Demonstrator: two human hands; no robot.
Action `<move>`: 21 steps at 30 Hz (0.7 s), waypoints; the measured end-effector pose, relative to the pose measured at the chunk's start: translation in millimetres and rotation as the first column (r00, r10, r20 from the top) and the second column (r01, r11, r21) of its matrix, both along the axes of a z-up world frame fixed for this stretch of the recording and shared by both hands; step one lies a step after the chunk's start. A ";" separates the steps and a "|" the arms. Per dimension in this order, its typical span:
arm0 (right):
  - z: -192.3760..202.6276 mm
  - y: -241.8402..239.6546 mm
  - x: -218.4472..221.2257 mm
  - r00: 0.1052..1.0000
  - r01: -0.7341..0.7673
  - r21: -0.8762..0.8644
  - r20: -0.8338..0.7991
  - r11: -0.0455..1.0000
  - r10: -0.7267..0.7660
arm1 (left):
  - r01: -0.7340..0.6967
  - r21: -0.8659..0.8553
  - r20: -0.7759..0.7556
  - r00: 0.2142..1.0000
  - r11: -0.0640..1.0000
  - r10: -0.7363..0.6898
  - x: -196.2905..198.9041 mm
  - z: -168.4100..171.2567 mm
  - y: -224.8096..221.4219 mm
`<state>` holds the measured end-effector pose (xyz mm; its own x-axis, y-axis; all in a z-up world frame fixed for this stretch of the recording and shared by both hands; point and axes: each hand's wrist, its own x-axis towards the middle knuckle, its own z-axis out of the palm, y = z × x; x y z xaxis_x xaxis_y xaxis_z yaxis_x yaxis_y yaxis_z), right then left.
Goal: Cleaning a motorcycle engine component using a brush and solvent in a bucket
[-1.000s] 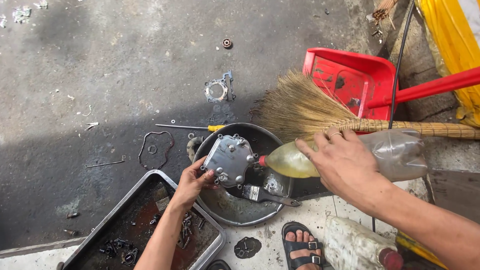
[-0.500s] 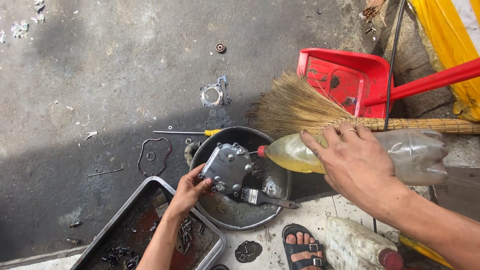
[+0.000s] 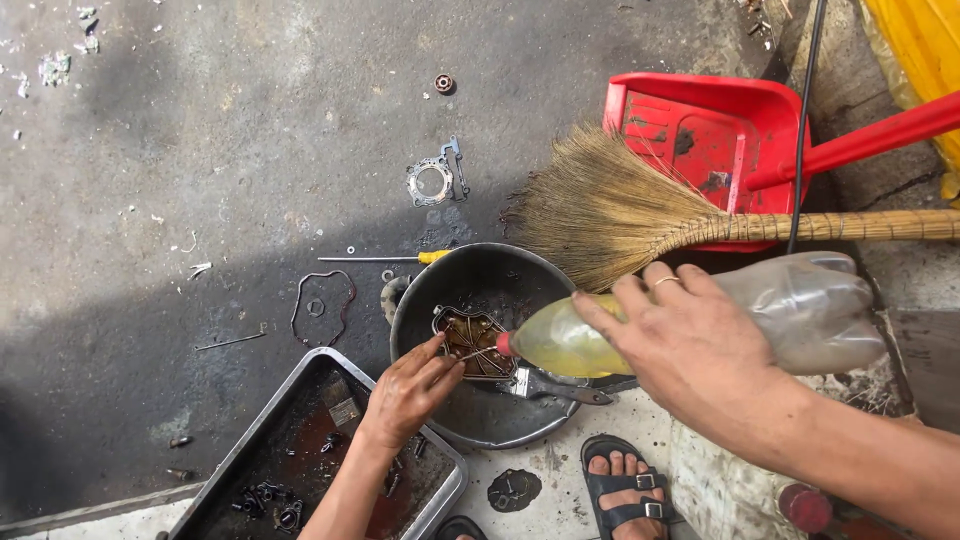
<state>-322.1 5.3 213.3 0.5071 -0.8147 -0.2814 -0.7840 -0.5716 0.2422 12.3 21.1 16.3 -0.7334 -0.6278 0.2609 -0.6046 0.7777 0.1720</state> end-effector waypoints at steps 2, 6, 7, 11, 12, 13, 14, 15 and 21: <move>-5.8 1.6 3.8 0.997 -0.058 -0.072 0.038 0.996 0.061 | 0.032 -0.077 -0.105 0.994 0.997 -0.040 2.2 6.1 1.5; -3.7 3.3 9.6 0.994 -0.096 0.007 0.060 0.995 0.095 | 0.025 -0.076 -0.151 0.988 0.997 -0.037 6.1 7.8 4.9; -2.4 4.1 11.4 0.992 -0.102 -0.062 0.062 0.993 0.106 | 0.022 -0.093 -0.168 0.985 0.995 -0.037 5.3 10.7 4.8; 6.6 7.3 15.6 0.991 -0.090 -0.128 0.091 0.988 0.102 | 0.011 -0.108 -0.204 0.978 0.994 -0.033 2.2 21.3 5.5; 8.2 8.8 16.8 0.991 -0.088 -0.125 0.094 0.988 0.100 | 0.014 -0.105 -0.201 0.979 0.994 -0.035 1.9 23.2 5.0; 10.0 10.4 17.6 0.989 -0.098 -0.125 0.099 0.987 0.110 | 0.016 -0.129 -0.205 0.978 0.992 -0.042 0.9 24.5 4.3; 11.7 12.1 18.4 0.987 -0.107 -0.125 0.103 0.986 0.121 | 0.018 -0.152 -0.208 0.977 0.988 -0.049 -0.1 25.8 3.7; 10.0 12.6 18.2 0.987 -0.106 -0.122 0.104 0.987 0.119 | 0.019 -0.149 -0.208 0.977 0.989 -0.050 0.2 24.9 4.2; 7.9 5.2 17.4 0.995 -0.081 -0.239 0.037 0.968 0.092 | 0.046 -0.169 -0.229 0.970 0.984 -0.085 -1.3 27.6 4.8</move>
